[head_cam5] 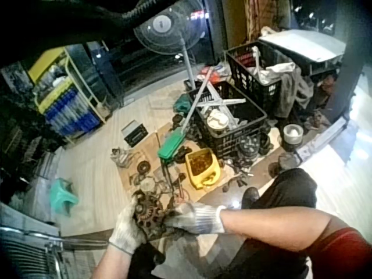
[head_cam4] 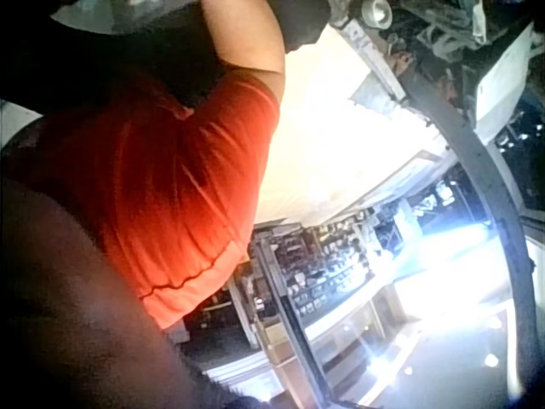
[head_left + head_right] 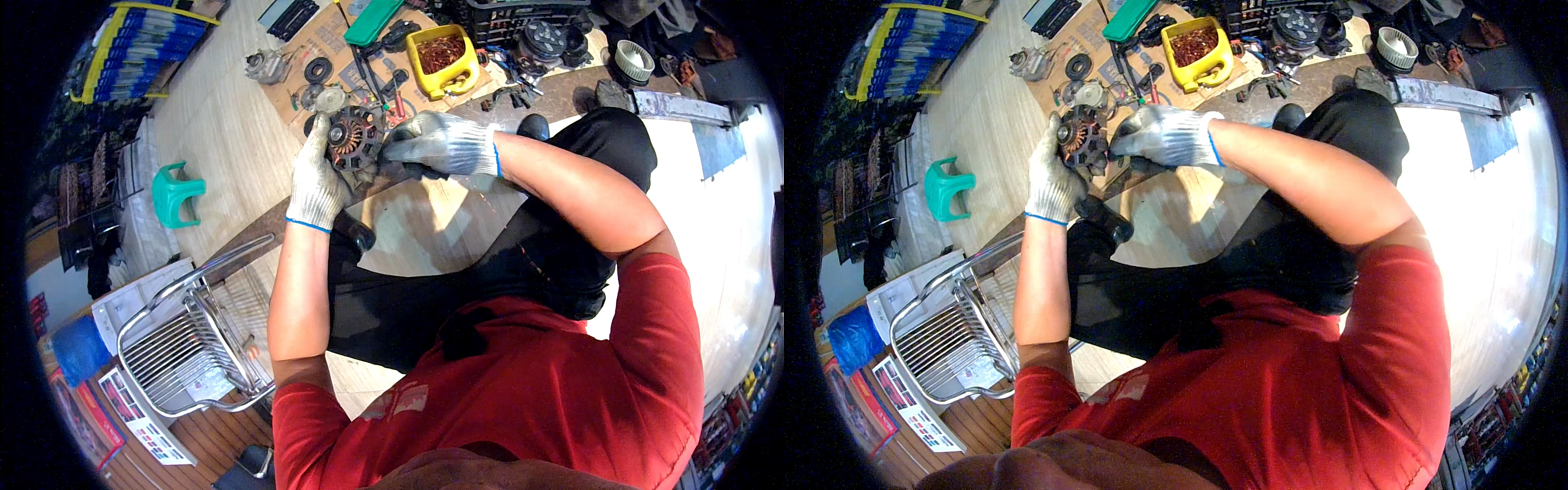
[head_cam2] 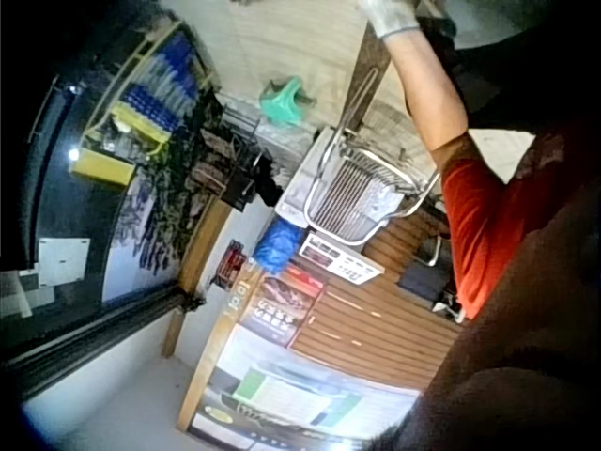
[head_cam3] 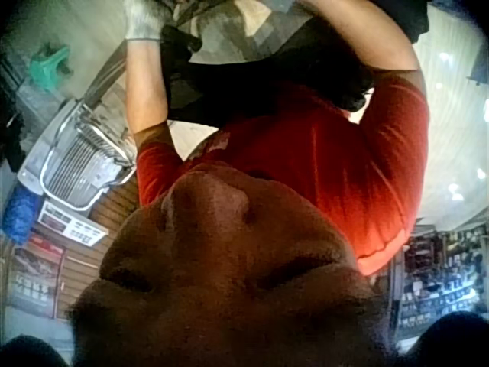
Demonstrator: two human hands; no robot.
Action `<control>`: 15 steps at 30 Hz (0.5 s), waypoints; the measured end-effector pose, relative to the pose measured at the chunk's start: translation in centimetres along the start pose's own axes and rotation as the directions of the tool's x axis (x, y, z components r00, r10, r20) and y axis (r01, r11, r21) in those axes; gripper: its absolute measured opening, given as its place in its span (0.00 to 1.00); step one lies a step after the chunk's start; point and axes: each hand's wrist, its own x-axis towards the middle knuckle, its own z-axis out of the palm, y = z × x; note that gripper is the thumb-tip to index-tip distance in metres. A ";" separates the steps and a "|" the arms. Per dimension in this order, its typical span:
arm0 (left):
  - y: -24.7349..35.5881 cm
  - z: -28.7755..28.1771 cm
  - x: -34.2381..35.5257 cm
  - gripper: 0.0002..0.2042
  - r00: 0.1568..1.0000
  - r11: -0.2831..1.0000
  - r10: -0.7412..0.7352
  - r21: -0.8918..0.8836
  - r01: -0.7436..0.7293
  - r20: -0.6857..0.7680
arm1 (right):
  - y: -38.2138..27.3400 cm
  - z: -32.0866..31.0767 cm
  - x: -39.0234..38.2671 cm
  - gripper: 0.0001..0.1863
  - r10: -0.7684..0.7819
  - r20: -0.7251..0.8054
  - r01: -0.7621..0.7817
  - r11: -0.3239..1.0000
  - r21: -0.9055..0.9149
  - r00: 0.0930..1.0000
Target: The person, wearing gloves, works on an alternator by hand, picking up and placing small copper components into the assembly while sitting on the floor.
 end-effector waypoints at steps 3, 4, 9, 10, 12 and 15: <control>0.8 1.2 -0.8 0.25 0.996 0.997 -0.027 -0.075 0.021 -0.086 | 2.4 -0.7 1.4 0.13 -0.709 0.030 0.513 0.480 -0.711 0.704; 0.7 1.0 -0.8 0.25 0.995 0.997 0.000 -0.074 -0.007 -0.095 | 2.2 -0.6 1.6 0.14 -0.860 0.147 0.503 0.141 -0.852 0.489; 2.6 -3.8 0.8 0.24 0.983 0.981 0.169 -0.109 -0.160 0.077 | 1.7 -1.6 -0.9 0.15 -0.658 0.149 0.459 0.328 -0.826 0.738; 3.5 -3.8 0.8 0.24 0.973 0.973 0.201 -0.135 -0.185 0.118 | 2.0 -2.1 -1.7 0.15 -0.665 0.161 0.459 0.300 -0.836 0.729; 5.2 -5.1 0.7 0.23 0.976 0.975 0.189 -0.138 -0.173 0.107 | 2.5 -2.8 -3.7 0.16 -0.676 0.192 0.460 0.241 -0.855 0.711; 5.3 -6.0 1.1 0.24 0.970 0.985 0.159 -0.092 -0.144 0.187 | 0.9 -2.6 -8.9 0.11 -0.584 0.152 0.464 0.432 -0.773 0.797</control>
